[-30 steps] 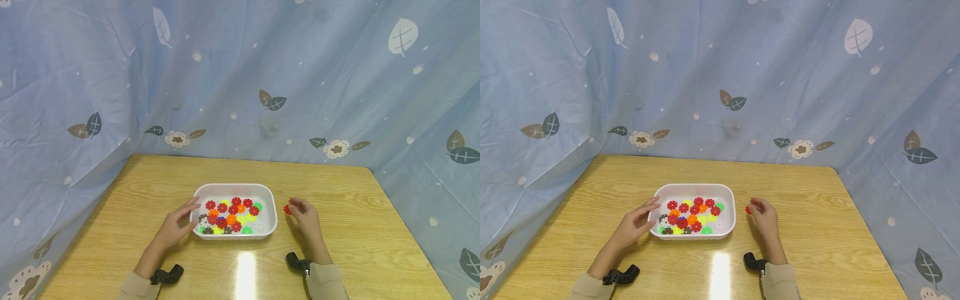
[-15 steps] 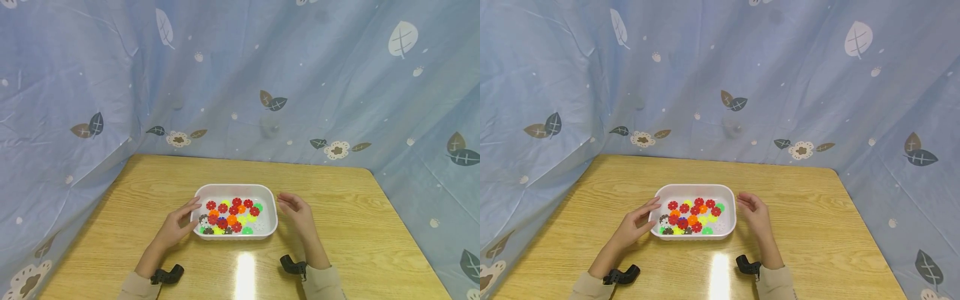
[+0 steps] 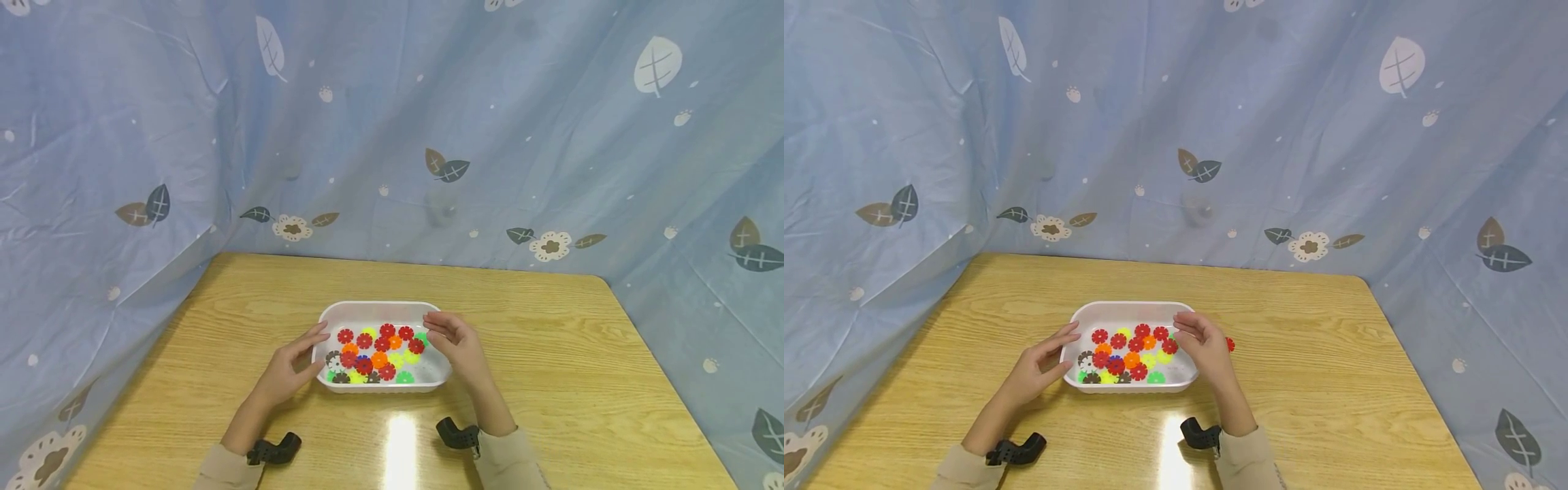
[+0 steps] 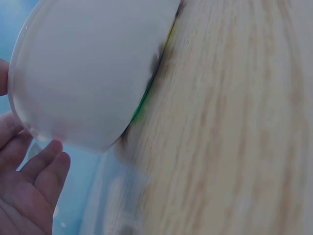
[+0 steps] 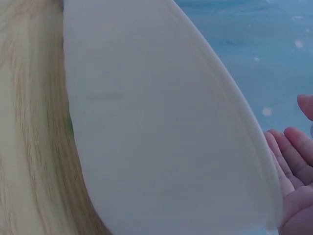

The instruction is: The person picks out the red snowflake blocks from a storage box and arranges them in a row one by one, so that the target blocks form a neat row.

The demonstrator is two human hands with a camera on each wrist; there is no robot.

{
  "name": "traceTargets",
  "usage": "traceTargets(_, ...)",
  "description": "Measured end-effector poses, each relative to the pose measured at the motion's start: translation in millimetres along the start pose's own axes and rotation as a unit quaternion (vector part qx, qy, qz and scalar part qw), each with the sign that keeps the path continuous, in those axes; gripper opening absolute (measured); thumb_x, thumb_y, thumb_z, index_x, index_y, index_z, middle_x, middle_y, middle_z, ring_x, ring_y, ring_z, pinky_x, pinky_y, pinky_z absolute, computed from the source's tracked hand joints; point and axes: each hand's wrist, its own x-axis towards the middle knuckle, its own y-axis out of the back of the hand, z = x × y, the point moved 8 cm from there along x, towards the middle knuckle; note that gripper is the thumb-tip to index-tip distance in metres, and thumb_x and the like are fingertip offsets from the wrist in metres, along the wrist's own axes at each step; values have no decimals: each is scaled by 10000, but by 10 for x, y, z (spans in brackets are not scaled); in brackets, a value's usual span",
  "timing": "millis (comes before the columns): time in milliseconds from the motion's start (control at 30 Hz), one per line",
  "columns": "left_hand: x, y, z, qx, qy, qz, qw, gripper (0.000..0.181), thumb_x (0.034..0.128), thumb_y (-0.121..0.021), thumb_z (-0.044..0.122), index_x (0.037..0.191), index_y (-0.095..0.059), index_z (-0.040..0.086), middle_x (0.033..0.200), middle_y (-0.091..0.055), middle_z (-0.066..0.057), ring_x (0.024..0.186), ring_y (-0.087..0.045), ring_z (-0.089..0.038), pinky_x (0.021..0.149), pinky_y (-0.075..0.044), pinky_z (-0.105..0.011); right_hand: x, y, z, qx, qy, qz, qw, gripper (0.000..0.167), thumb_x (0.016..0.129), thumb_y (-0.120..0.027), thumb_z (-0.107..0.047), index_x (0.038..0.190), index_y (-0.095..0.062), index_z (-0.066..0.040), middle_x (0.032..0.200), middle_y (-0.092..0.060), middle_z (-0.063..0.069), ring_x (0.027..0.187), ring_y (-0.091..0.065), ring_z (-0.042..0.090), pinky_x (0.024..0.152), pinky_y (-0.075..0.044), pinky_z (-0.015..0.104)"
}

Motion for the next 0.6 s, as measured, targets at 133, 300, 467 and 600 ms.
traceTargets(133, 0, -3, -24, 34, 13, -10, 10000, 395, 826, -656, -55, 1216, -591, -42, 1408, -441, -270, 1288, -374, -473, 1019, -327, -105, 55, -90, 49, 214, -164, -96, 9996, 390, 885, -619, -19, 1247, -523, 92, 1285, -509, 344, 1192, -537, 412, 904, -507, 160)
traceTargets(300, -25, -47, -276, 69, -38, 57, 10000, 409, 828, -667, -36, 1227, -582, -50, 1430, -436, -232, 1313, -371, -434, 1019, -319, -90, 122, -170, 88, 206, -354, -123, 9991, 401, 887, -632, -45, 1254, -526, 74, 1295, -515, 317, 1203, -535, 394, 889, -517, 164)
traceTargets(467, -43, -72, -403, -54, -36, 43, 10000, 411, 851, -671, 24, 1250, -581, -17, 1465, -427, -148, 1360, -365, -322, 1024, -322, -89, 170, -192, 146, -77, -556, -161, 9983, 385, 896, -609, -20, 1258, -522, 78, 1287, -532, 297, 1198, -545, 373, 894, -507, 155)
traceTargets(600, -44, -69, -404, -59, -15, 4, 10000, 413, 860, -656, 22, 1262, -571, -19, 1475, -416, -135, 1368, -357, -308, 1027, -329, -101, 207, -203, 164, -483, -699, -129, 9963, 383, 886, -598, 8, 1254, -526, 86, 1267, -557, 278, 1177, -562, 353, 922, -525, 237)
